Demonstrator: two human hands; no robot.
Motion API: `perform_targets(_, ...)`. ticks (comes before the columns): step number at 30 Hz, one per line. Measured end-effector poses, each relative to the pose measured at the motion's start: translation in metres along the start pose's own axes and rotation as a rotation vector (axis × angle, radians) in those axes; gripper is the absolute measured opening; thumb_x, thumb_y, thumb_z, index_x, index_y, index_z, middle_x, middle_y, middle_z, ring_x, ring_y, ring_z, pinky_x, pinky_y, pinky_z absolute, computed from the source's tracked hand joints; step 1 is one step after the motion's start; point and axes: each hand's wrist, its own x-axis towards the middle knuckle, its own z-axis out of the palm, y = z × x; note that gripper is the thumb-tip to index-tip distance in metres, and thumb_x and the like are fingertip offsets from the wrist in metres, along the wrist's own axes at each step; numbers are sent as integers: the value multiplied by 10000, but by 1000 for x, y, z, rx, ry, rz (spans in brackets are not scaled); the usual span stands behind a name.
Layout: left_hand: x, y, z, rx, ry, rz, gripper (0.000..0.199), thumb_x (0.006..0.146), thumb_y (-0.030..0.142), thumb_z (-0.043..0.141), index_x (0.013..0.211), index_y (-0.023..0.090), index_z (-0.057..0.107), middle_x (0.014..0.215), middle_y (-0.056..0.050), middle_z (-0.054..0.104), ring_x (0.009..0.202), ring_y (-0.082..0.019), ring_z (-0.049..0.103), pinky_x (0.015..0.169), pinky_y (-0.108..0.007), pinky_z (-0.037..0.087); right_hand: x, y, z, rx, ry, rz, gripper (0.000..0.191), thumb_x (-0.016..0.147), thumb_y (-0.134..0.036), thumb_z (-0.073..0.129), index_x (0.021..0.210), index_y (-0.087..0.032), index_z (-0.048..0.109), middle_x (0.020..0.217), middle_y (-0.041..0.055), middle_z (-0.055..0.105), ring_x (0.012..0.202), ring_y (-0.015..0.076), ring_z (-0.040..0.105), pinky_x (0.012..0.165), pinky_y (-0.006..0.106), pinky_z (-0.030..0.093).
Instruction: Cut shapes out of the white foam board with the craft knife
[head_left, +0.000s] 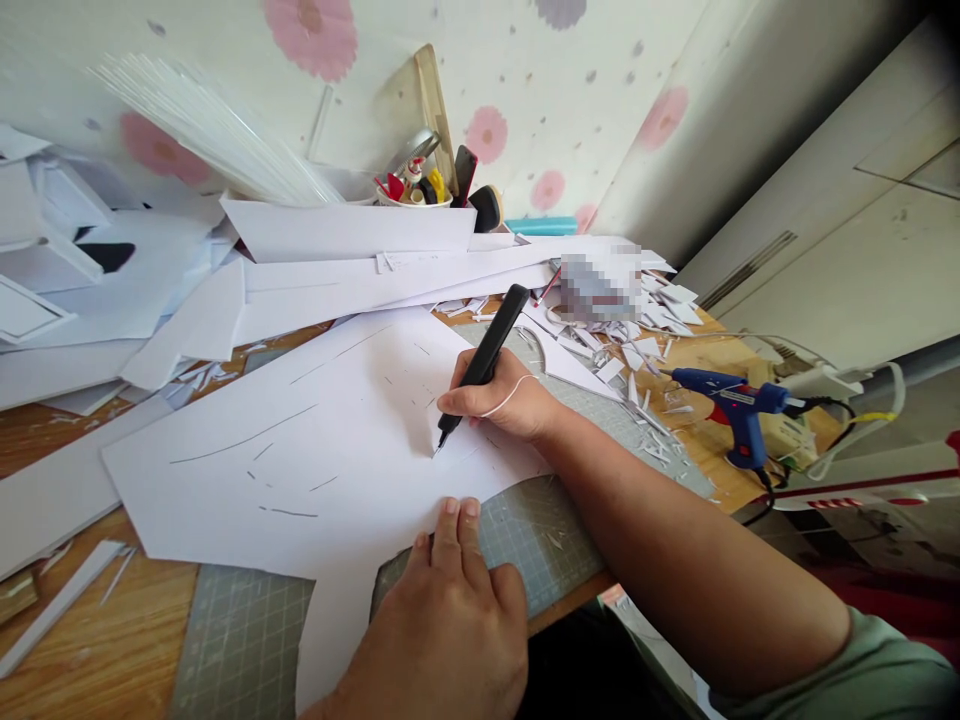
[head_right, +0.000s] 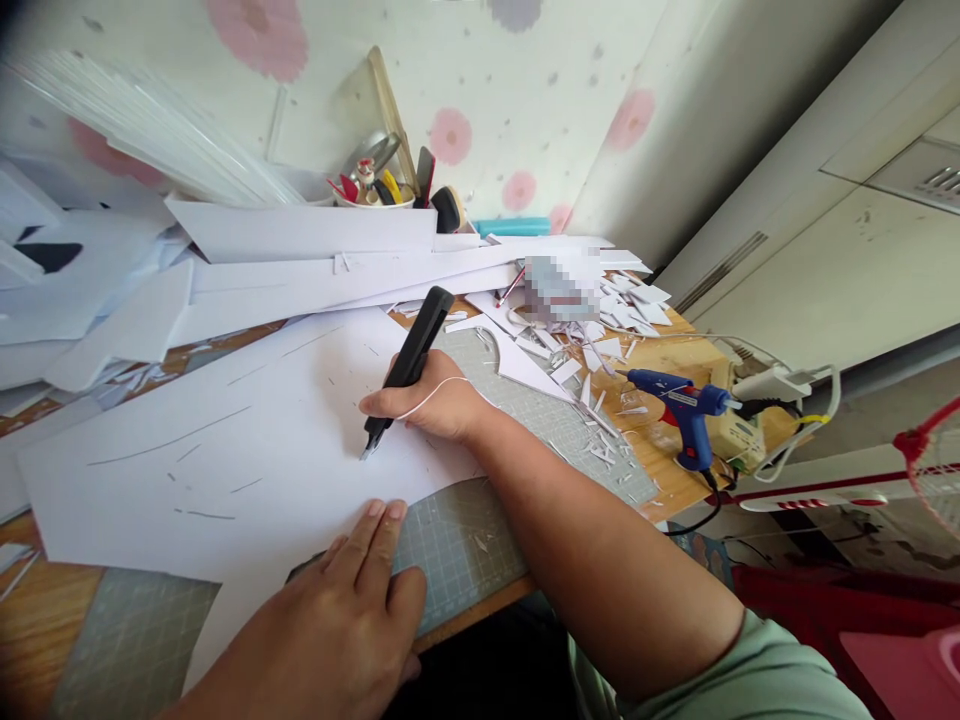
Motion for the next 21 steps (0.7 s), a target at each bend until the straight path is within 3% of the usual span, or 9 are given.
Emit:
perform_targets(10,4,-1,-9,21,-166,5,195,752,165,685,912,67,633,1261,-403,493,1167,-511,488,834,-584,530,5,5,-10,30,39,18,232,604,-310,776,601,-177,586,529,-18,592,430,101,484,389,234,400)
perform_targets(16,5,-3,-7,45,-160,3,232,754,210,684,936,76,631,1274,-392,486,1184,-504,464,866,-589,503,6,3,-15,28,59,18,244,588,-310,782,585,-169,583,528,-14,608,420,99,498,376,222,411)
perform_targets(21,2,-4,-4,87,-87,17,218,743,225,681,909,91,636,1252,-370,532,1159,-497,504,844,-579,526,7,6,-15,21,83,30,252,587,-322,783,591,-174,579,542,-21,609,438,99,500,389,220,413)
